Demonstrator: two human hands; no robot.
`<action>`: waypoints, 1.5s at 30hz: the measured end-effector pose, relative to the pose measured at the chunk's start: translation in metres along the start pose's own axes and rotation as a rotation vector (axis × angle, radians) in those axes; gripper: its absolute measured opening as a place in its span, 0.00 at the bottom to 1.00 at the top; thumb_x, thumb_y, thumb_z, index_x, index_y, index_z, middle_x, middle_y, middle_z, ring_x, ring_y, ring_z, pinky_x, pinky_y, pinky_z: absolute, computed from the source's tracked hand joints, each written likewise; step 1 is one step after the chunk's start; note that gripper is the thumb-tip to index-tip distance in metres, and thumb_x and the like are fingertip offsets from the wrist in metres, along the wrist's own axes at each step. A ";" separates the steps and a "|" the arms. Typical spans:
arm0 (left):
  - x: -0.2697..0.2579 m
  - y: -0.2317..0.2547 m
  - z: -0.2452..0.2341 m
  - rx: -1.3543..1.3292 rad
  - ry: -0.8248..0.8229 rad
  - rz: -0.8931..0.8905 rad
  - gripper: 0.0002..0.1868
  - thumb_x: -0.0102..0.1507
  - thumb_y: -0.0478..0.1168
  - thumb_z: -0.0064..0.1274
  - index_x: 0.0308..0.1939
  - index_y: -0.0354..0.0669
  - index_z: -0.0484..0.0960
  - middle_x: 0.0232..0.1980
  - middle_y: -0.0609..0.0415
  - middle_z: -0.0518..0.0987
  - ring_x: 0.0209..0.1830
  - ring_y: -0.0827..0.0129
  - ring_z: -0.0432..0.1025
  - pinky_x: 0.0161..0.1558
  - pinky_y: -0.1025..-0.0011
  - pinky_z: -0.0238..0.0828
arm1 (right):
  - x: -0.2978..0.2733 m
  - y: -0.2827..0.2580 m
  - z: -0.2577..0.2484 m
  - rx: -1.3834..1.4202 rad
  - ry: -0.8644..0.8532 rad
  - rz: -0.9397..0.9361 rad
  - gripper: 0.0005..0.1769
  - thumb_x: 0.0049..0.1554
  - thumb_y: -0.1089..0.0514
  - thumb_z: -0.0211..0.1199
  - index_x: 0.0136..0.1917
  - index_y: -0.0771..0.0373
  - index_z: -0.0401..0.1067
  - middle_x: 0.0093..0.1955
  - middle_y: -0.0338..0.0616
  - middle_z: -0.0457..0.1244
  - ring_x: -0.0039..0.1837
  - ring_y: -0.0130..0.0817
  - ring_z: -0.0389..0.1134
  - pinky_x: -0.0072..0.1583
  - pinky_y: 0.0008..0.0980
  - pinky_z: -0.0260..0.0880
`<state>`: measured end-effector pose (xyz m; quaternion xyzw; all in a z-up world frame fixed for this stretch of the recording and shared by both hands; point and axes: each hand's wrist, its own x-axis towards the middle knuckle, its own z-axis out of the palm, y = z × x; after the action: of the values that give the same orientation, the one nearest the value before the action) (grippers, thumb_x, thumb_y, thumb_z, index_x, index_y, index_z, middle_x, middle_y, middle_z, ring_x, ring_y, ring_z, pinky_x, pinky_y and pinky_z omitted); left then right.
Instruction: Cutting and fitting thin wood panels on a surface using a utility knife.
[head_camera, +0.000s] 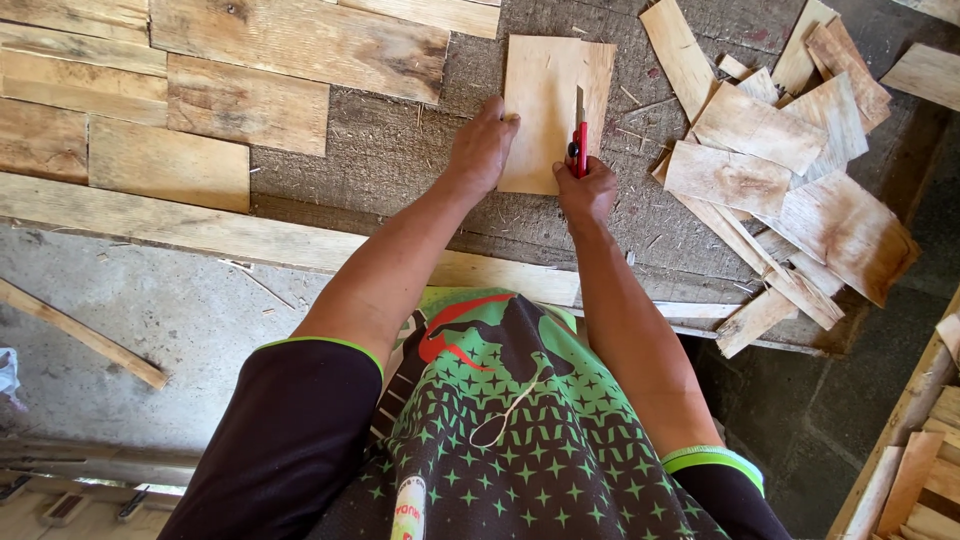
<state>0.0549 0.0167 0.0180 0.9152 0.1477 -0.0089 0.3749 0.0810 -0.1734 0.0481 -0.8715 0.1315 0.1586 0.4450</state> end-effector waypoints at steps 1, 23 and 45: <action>0.000 0.000 -0.001 -0.030 -0.007 0.001 0.14 0.75 0.47 0.41 0.45 0.39 0.67 0.32 0.49 0.73 0.26 0.66 0.74 0.29 0.69 0.79 | -0.001 -0.002 -0.001 0.000 -0.015 0.000 0.12 0.51 0.57 0.76 0.47 0.62 0.79 0.39 0.38 0.71 0.38 0.25 0.69 0.42 0.29 0.71; -0.005 0.011 -0.014 -0.023 -0.028 -0.040 0.14 0.74 0.48 0.44 0.43 0.42 0.68 0.29 0.52 0.73 0.20 0.72 0.70 0.18 0.74 0.73 | -0.001 -0.001 -0.002 -0.003 -0.022 -0.014 0.12 0.51 0.57 0.76 0.46 0.64 0.79 0.39 0.39 0.71 0.37 0.25 0.68 0.41 0.30 0.71; 0.001 0.013 0.005 0.438 -0.051 0.203 0.23 0.52 0.52 0.59 0.40 0.37 0.78 0.47 0.50 0.72 0.45 0.64 0.72 0.30 0.81 0.82 | -0.002 -0.006 -0.004 -0.023 -0.032 -0.008 0.13 0.51 0.58 0.76 0.48 0.63 0.79 0.40 0.39 0.72 0.38 0.25 0.70 0.41 0.30 0.73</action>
<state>0.0595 0.0049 0.0234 0.9843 0.0399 -0.0261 0.1699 0.0819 -0.1733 0.0555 -0.8745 0.1191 0.1724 0.4375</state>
